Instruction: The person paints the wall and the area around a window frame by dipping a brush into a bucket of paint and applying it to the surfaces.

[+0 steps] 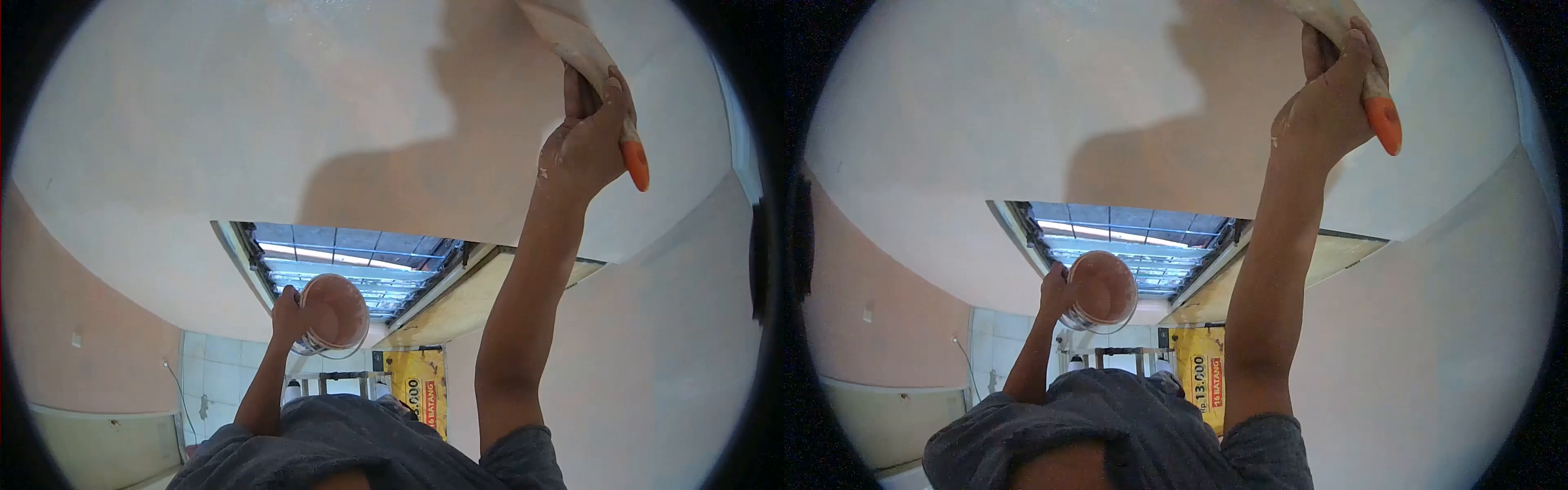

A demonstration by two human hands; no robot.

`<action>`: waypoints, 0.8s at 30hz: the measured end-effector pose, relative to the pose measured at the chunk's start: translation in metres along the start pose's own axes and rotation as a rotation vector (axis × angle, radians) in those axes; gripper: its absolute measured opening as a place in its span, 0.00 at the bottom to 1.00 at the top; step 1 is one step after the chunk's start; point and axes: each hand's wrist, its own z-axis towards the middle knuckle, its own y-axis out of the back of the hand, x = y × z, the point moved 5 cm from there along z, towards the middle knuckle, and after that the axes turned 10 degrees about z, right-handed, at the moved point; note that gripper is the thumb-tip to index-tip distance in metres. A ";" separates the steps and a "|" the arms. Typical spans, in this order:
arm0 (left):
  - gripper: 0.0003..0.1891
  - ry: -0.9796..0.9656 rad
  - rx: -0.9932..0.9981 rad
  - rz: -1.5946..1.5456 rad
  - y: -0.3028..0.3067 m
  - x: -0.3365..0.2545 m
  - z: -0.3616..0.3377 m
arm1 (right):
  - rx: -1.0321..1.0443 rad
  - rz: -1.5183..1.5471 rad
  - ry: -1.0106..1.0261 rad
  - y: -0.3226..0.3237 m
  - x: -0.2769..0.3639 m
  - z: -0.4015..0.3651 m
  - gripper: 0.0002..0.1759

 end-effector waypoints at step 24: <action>0.15 -0.011 0.003 0.041 0.006 0.002 0.000 | -0.425 -0.037 -0.287 0.129 -0.031 -0.119 0.18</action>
